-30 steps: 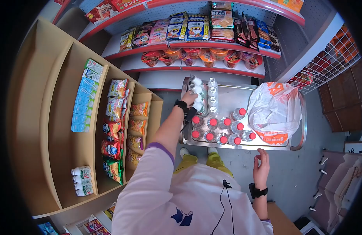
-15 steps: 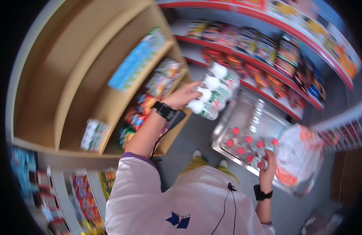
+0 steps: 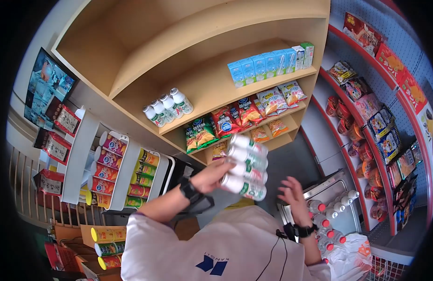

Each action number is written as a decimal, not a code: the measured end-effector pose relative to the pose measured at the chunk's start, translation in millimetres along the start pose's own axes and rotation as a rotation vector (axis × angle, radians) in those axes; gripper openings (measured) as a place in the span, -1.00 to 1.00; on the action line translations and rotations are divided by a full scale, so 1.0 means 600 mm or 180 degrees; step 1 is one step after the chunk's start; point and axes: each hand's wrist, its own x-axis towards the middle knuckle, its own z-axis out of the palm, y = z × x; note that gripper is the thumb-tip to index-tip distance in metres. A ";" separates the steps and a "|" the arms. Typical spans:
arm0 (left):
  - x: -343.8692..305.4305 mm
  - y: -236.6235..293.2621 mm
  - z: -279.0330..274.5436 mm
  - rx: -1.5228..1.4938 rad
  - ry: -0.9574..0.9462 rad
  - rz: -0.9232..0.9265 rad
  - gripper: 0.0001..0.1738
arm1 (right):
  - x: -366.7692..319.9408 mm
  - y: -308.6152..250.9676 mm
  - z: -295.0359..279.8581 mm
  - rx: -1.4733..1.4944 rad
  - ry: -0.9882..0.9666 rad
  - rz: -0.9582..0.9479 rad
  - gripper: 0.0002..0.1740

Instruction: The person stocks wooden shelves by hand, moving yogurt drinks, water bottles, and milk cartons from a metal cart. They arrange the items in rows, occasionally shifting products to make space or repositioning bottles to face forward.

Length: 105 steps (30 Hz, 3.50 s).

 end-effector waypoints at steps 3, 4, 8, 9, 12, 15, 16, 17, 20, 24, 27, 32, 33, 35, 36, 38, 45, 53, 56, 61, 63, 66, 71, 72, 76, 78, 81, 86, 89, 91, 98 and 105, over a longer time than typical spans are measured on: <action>-0.021 -0.056 0.007 -0.0367 -0.0199 -0.0065 -0.48 | 0.040 -0.013 0.048 0.1361 -0.0606 0.0815 -0.47; -0.026 -0.071 0.011 -0.0638 -0.0263 -0.0175 -0.47 | 0.051 -0.016 0.058 0.1749 -0.0852 0.0880 -0.48; -0.051 -0.097 0.075 -0.0451 0.0130 -0.0223 -0.47 | 0.063 0.000 0.047 0.1410 -0.0796 0.1007 -0.49; -0.058 -0.095 0.086 -0.0298 0.0094 -0.0139 -0.48 | 0.064 0.006 0.031 0.1761 -0.0948 0.1259 -0.48; -0.077 -0.035 0.077 0.2665 -0.0955 0.0803 -0.49 | 0.056 -0.002 0.013 0.2231 -0.1361 0.1593 -0.45; -0.113 0.048 0.102 0.4958 -0.0247 0.2561 -0.33 | 0.028 0.001 0.022 0.2364 -0.0242 0.1729 -0.31; -0.114 0.064 0.109 0.5542 0.0340 0.3585 -0.24 | 0.025 0.005 0.019 0.2377 -0.0229 0.1727 -0.31; -0.106 0.069 0.113 0.5549 0.0303 0.3592 -0.24 | 0.024 0.013 0.014 0.2510 -0.0315 0.1894 -0.33; -0.074 0.069 0.133 0.5554 -0.0226 0.3822 -0.16 | 0.014 0.076 -0.001 0.2297 -0.0171 0.1670 -0.39; -0.036 0.065 0.126 0.5651 -0.1682 0.2216 -0.25 | -0.001 0.035 0.038 0.0762 -0.0519 0.0575 -0.43; -0.027 0.075 0.107 0.5219 -0.1821 0.2083 -0.35 | 0.007 0.004 0.031 0.3258 -0.1825 0.2537 -0.55; -0.035 0.149 0.063 0.5130 -0.1435 0.2303 -0.52 | 0.021 -0.016 0.027 0.1266 -0.0985 0.1192 -0.45; -0.037 0.172 0.050 0.5300 -0.1178 0.2149 -0.52 | 0.020 -0.012 0.011 0.0989 -0.0710 0.1043 -0.48; -0.033 0.223 0.015 0.5361 -0.0771 0.2067 -0.52 | 0.014 -0.009 -0.008 0.0753 -0.0329 0.0892 -0.57; -0.025 0.247 -0.009 0.5260 -0.0646 0.2151 -0.52 | 0.011 0.000 -0.017 0.0754 -0.0361 0.0905 -0.57; -0.010 0.293 -0.046 0.5324 0.0194 0.1807 -0.51 | 0.002 0.019 -0.034 0.0805 -0.0132 0.0916 -0.61; 0.077 0.408 -0.164 0.5134 0.1347 0.1646 -0.47 | -0.003 0.047 -0.044 0.0897 0.0286 0.0952 -0.69; 0.144 0.450 -0.223 0.5305 0.1397 0.1404 -0.37 | -0.014 0.045 -0.053 0.0982 0.0642 0.0810 -0.70; 0.164 0.453 -0.242 0.5380 0.1366 0.1229 -0.35 | -0.021 0.054 -0.063 0.1054 0.0772 0.0858 -0.71; 0.188 0.457 -0.265 0.5348 0.1452 0.1163 -0.35 | -0.023 0.063 -0.066 0.1097 0.0870 0.0865 -0.72; 0.198 0.460 -0.274 0.5275 0.1466 0.1137 -0.34 | -0.021 0.066 -0.066 0.1103 0.0879 0.0866 -0.72; 0.216 0.469 -0.286 0.5243 0.1453 0.1062 -0.31 | -0.018 0.069 -0.063 0.1144 0.0874 0.0841 -0.72; 0.245 0.468 -0.310 0.5429 0.1573 0.1043 -0.29 | -0.013 0.071 -0.059 0.1143 0.0957 0.0788 -0.73; 0.248 0.468 -0.312 0.5436 0.1549 0.1037 -0.29 | -0.014 0.072 -0.060 0.1158 0.0988 0.0788 -0.73; 0.248 0.471 -0.309 0.5414 0.1503 0.0934 -0.24 | -0.022 0.073 -0.057 0.1209 0.1115 0.0808 -0.74; 0.250 0.472 -0.311 0.5556 0.1535 0.0909 -0.32 | -0.023 0.078 -0.056 0.1232 0.1159 0.0837 -0.75; 0.255 0.478 -0.313 0.5430 0.1193 0.1013 -0.04 | -0.027 0.079 -0.053 0.1192 0.1246 0.0866 -0.75; 0.248 0.452 -0.310 0.5902 0.1842 0.1974 0.06 | -0.044 0.085 -0.057 0.0931 0.1460 0.0747 -0.75; 0.212 0.401 -0.225 0.6153 0.2562 0.2706 -0.26 | -0.070 0.080 -0.060 0.0866 0.1590 0.0653 -0.68; 0.198 0.345 -0.150 0.5886 0.2323 0.3967 -0.49 | -0.091 0.104 -0.071 0.0891 0.1635 0.0660 -0.68; 0.269 -0.067 -0.110 0.5170 0.0180 0.2152 -0.60 | -0.168 0.147 -0.086 0.0903 0.1880 0.0635 -0.78; 0.262 -0.355 -0.137 0.4987 -0.1152 -0.0142 -0.59 | -0.288 0.121 -0.123 0.0468 0.2333 0.0025 -0.82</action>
